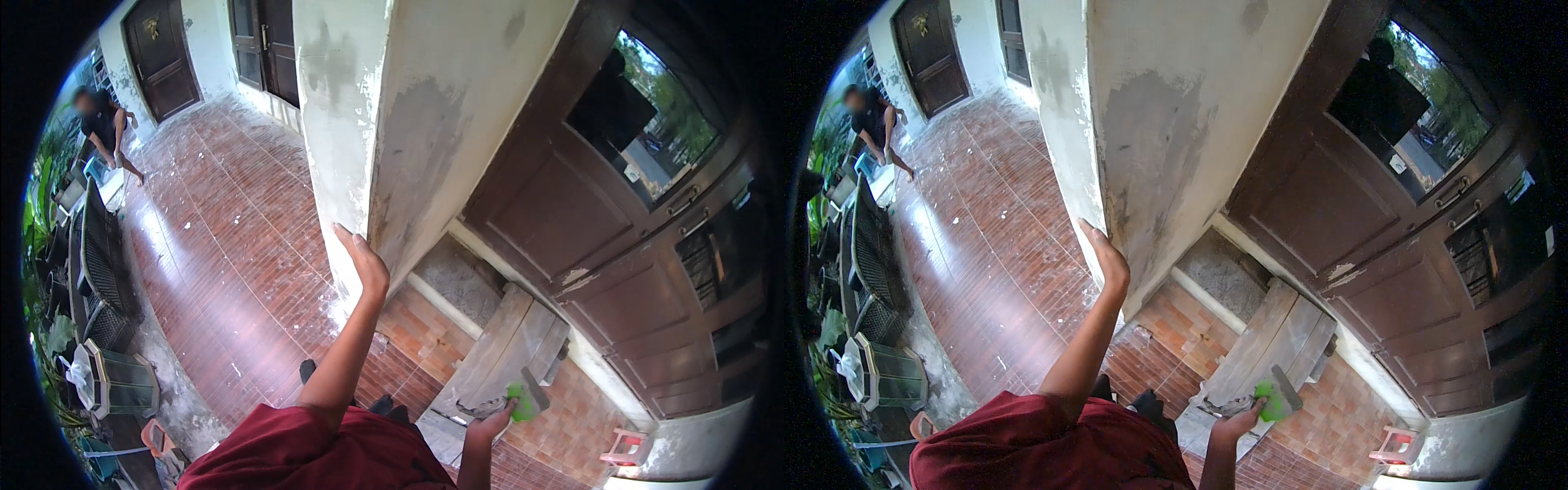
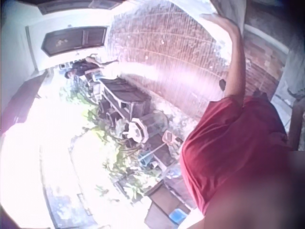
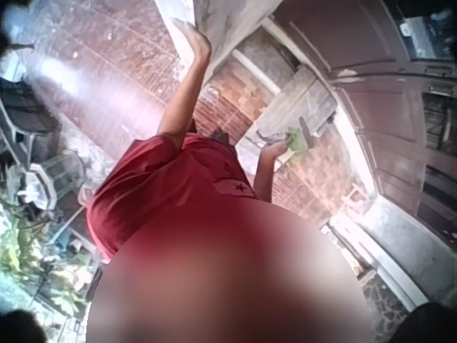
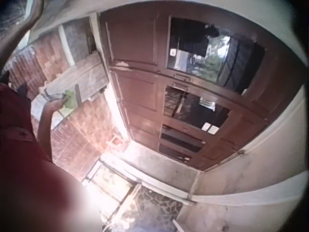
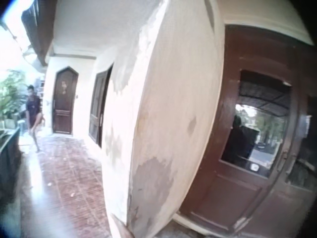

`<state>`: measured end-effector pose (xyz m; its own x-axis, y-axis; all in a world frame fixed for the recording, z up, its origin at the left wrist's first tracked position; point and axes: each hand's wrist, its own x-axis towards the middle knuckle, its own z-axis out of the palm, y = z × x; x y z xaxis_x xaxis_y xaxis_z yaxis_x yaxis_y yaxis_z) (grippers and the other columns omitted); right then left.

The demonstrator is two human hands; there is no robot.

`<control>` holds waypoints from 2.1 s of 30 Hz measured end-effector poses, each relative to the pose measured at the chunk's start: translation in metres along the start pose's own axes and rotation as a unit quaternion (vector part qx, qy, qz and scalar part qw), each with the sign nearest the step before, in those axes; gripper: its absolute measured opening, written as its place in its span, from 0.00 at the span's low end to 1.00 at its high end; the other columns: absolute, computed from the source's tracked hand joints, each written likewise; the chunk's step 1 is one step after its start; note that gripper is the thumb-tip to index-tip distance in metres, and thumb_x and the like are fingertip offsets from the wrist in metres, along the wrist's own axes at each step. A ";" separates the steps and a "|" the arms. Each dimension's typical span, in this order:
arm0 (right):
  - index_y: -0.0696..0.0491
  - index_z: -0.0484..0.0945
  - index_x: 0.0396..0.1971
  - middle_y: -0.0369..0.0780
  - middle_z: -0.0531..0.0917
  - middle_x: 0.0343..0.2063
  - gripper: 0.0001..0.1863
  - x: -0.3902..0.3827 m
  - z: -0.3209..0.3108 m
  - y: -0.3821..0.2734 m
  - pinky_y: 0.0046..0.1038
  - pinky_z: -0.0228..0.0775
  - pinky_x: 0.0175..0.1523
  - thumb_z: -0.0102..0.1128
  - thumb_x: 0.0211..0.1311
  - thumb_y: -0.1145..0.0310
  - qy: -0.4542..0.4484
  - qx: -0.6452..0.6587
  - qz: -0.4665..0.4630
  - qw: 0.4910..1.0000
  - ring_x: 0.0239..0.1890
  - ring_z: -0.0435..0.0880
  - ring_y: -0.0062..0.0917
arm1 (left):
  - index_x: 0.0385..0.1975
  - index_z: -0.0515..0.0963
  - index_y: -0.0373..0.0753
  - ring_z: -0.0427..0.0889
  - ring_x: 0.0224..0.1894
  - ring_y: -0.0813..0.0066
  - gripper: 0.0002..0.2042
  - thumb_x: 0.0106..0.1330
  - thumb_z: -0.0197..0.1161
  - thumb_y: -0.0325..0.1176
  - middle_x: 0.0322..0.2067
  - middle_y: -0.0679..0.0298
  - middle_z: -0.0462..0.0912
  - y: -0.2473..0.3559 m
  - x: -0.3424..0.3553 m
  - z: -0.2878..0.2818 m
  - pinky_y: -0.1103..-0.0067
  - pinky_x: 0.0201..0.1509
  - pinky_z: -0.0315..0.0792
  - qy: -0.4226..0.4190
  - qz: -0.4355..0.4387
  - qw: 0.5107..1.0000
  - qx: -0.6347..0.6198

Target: The person applies plaster to a vertical wall section using a green trowel, smoothing the surface in repeated strokes. The person also uses their fingers to press and smooth the plaster along the wall edge.

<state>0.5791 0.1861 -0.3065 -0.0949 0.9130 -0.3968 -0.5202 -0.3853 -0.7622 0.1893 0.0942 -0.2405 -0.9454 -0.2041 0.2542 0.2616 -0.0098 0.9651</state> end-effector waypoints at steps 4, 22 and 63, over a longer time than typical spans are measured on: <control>0.58 0.63 0.66 0.44 0.72 0.63 0.31 -0.006 0.010 0.010 0.41 0.63 0.68 0.48 0.73 0.51 -0.020 0.021 0.013 0.999 0.61 0.74 0.40 | 0.72 0.37 0.24 0.31 0.77 0.49 0.32 0.79 0.27 0.45 0.74 0.41 0.34 0.013 -0.009 -0.003 0.66 0.78 0.28 -0.036 -0.014 0.998 0.049; 0.54 0.64 0.66 0.42 0.71 0.64 0.29 -0.027 0.045 0.029 0.41 0.61 0.69 0.43 0.75 0.49 -0.038 0.015 0.013 0.999 0.65 0.70 0.39 | 0.71 0.36 0.22 0.29 0.76 0.44 0.34 0.78 0.34 0.45 0.73 0.38 0.30 0.113 0.044 -0.018 0.61 0.77 0.28 -0.069 0.180 0.981 -0.009; 0.52 0.68 0.63 0.40 0.76 0.59 0.25 -0.074 0.070 0.037 0.38 0.64 0.67 0.48 0.73 0.53 -0.021 -0.005 -0.030 0.999 0.61 0.75 0.35 | 0.69 0.40 0.17 0.31 0.75 0.36 0.37 0.71 0.50 0.37 0.72 0.32 0.34 0.200 0.081 -0.017 0.55 0.76 0.30 -0.098 0.286 0.951 -0.067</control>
<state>0.5071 0.1134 -0.2693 -0.0984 0.9394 -0.3284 -0.5178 -0.3301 -0.7893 0.1683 0.0588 -0.0275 -0.6556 -0.0281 0.7546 0.7540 -0.0799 0.6521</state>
